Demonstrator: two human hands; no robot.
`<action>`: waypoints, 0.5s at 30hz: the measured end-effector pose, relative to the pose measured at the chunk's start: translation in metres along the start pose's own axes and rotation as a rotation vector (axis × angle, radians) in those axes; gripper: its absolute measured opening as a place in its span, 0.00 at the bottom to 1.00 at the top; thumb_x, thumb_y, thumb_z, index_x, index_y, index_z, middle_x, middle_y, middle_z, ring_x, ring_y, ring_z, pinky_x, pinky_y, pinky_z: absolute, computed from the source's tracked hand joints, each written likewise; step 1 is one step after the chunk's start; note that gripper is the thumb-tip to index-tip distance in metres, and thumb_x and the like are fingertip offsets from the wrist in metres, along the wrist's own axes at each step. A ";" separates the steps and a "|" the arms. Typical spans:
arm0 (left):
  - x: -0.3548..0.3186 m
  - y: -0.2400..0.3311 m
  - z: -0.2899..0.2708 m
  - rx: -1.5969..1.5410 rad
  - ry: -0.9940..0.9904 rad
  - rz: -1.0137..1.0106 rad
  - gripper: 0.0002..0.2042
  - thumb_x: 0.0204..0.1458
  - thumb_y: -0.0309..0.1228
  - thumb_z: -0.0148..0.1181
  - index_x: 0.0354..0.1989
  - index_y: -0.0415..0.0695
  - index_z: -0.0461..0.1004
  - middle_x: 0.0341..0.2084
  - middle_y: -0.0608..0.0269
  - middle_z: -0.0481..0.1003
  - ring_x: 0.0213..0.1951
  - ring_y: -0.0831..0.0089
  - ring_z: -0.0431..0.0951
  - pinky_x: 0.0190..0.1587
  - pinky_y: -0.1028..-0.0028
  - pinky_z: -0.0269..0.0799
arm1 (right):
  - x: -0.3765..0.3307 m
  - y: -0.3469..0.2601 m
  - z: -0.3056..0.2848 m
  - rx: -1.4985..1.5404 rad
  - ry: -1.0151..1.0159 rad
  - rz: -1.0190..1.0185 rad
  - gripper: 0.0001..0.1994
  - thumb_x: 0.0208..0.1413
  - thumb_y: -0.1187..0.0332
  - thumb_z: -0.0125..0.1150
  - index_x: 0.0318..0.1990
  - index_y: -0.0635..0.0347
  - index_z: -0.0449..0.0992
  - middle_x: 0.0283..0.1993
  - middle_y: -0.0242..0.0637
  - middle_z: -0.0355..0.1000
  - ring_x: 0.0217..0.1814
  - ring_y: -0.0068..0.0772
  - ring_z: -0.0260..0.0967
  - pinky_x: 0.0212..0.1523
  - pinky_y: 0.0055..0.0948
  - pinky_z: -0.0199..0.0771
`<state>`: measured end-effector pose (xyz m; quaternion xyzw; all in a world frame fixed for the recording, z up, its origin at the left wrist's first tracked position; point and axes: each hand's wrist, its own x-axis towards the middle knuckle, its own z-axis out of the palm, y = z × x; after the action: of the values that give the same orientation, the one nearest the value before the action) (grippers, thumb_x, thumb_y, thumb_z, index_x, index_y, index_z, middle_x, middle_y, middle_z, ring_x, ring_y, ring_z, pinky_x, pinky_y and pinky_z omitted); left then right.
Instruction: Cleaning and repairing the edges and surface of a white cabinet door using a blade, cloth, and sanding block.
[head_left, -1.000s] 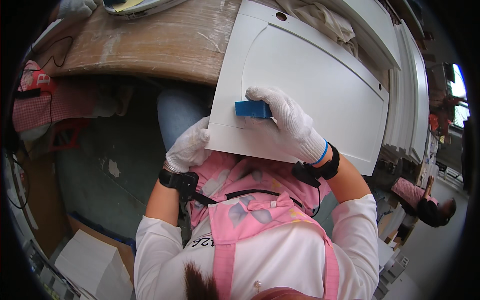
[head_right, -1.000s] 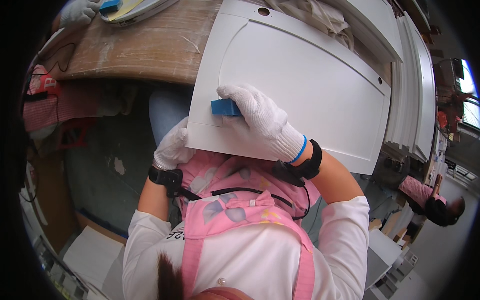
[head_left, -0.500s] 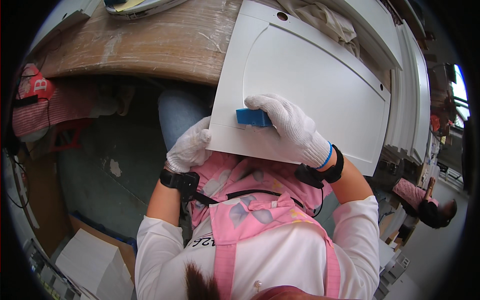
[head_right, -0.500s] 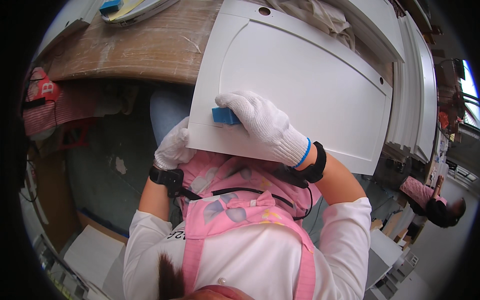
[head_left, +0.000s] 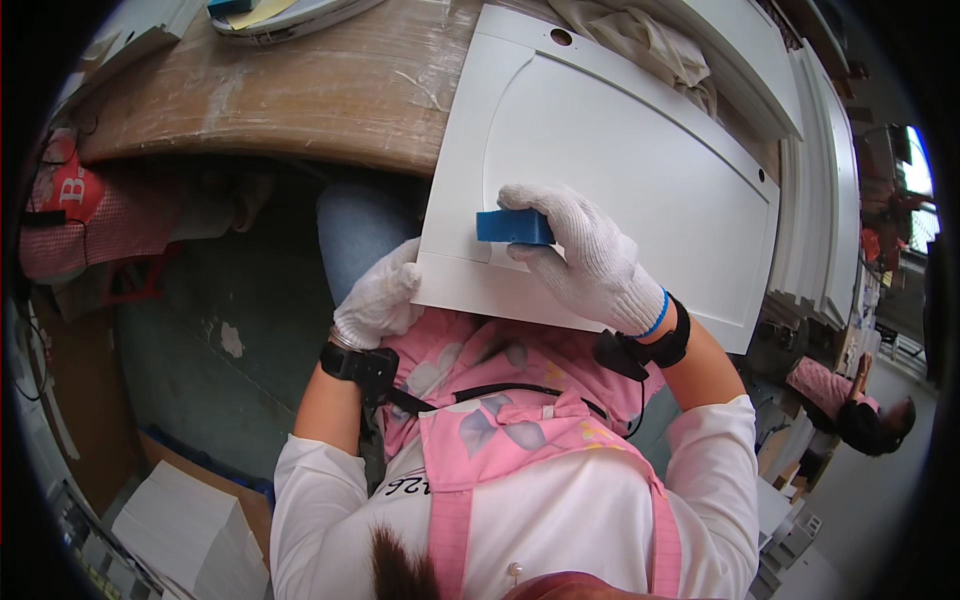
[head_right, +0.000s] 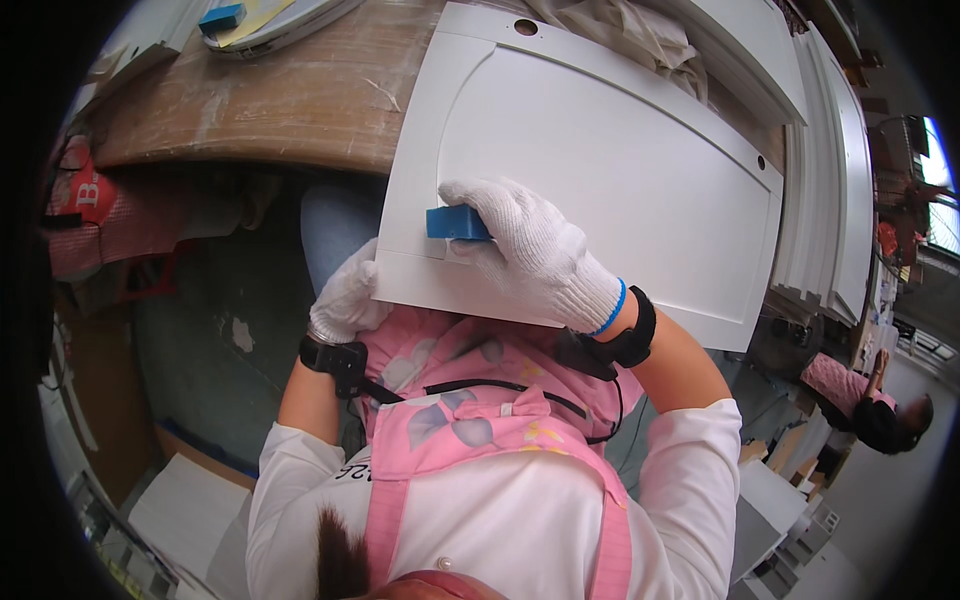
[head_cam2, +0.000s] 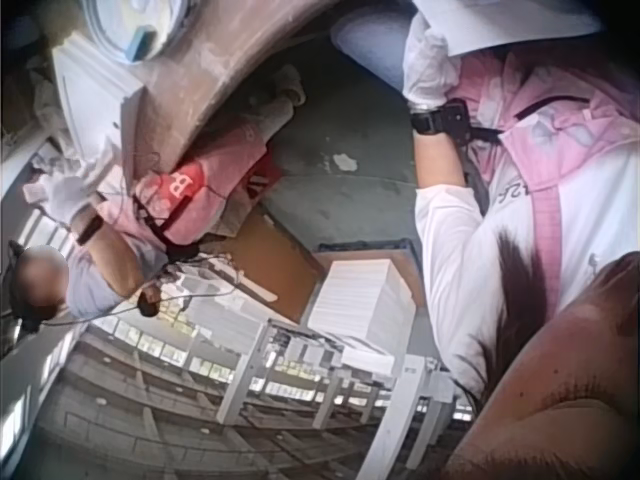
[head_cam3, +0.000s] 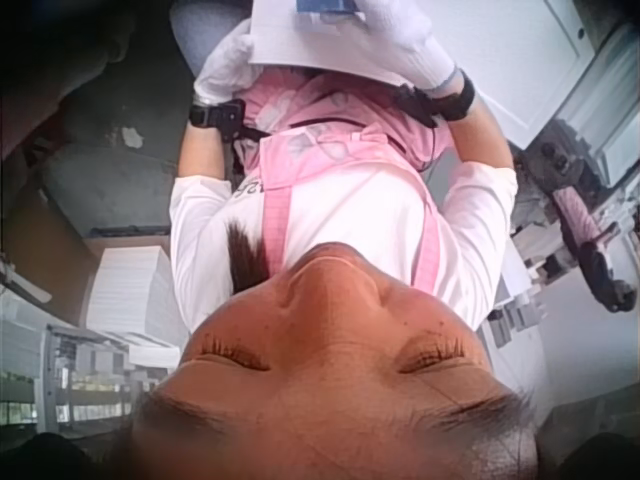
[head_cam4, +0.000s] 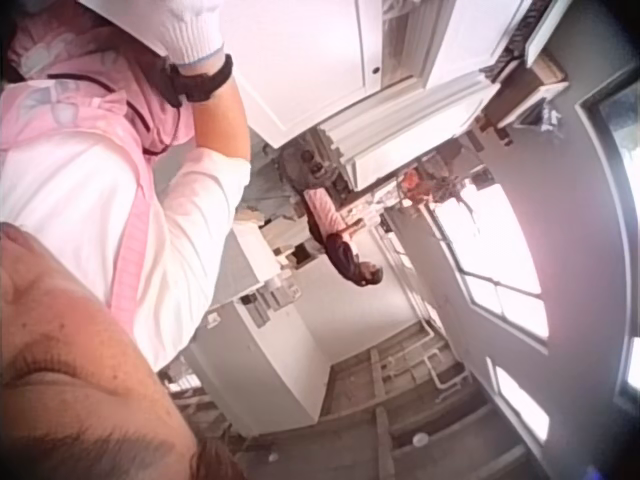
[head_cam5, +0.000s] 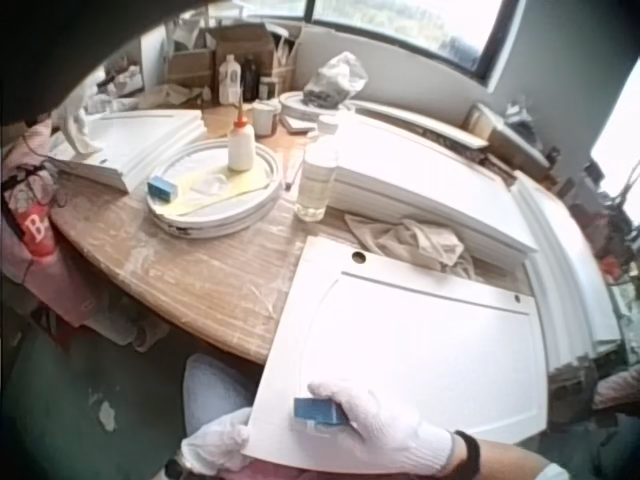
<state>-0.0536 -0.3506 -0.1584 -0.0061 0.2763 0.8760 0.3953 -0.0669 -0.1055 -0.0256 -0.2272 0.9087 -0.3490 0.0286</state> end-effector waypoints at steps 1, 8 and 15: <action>0.000 0.001 0.002 0.001 -0.002 -0.001 0.40 0.50 0.47 0.68 0.64 0.34 0.58 0.58 0.54 0.68 0.58 0.67 0.70 0.59 0.68 0.68 | 0.003 0.005 0.003 -0.004 0.038 -0.019 0.22 0.50 0.70 0.68 0.53 0.60 0.70 0.50 0.45 0.73 0.50 0.49 0.73 0.51 0.38 0.73; -0.003 0.011 0.015 0.060 0.019 0.004 0.45 0.48 0.52 0.68 0.65 0.31 0.56 0.59 0.52 0.67 0.61 0.64 0.67 0.62 0.67 0.63 | 0.007 -0.015 -0.020 0.147 -0.212 0.173 0.23 0.51 0.69 0.67 0.55 0.61 0.69 0.51 0.47 0.73 0.53 0.50 0.72 0.54 0.37 0.72; -0.002 0.006 0.014 0.016 -0.032 -0.001 0.41 0.49 0.49 0.68 0.64 0.33 0.59 0.58 0.55 0.69 0.59 0.68 0.69 0.60 0.69 0.65 | 0.065 -0.018 -0.053 0.419 0.199 0.279 0.29 0.53 0.69 0.66 0.63 0.60 0.65 0.48 0.42 0.73 0.47 0.32 0.73 0.52 0.29 0.73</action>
<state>-0.0539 -0.3487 -0.1434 0.0109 0.2767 0.8735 0.4003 -0.1296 -0.1122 0.0329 -0.0534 0.8376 -0.5427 0.0332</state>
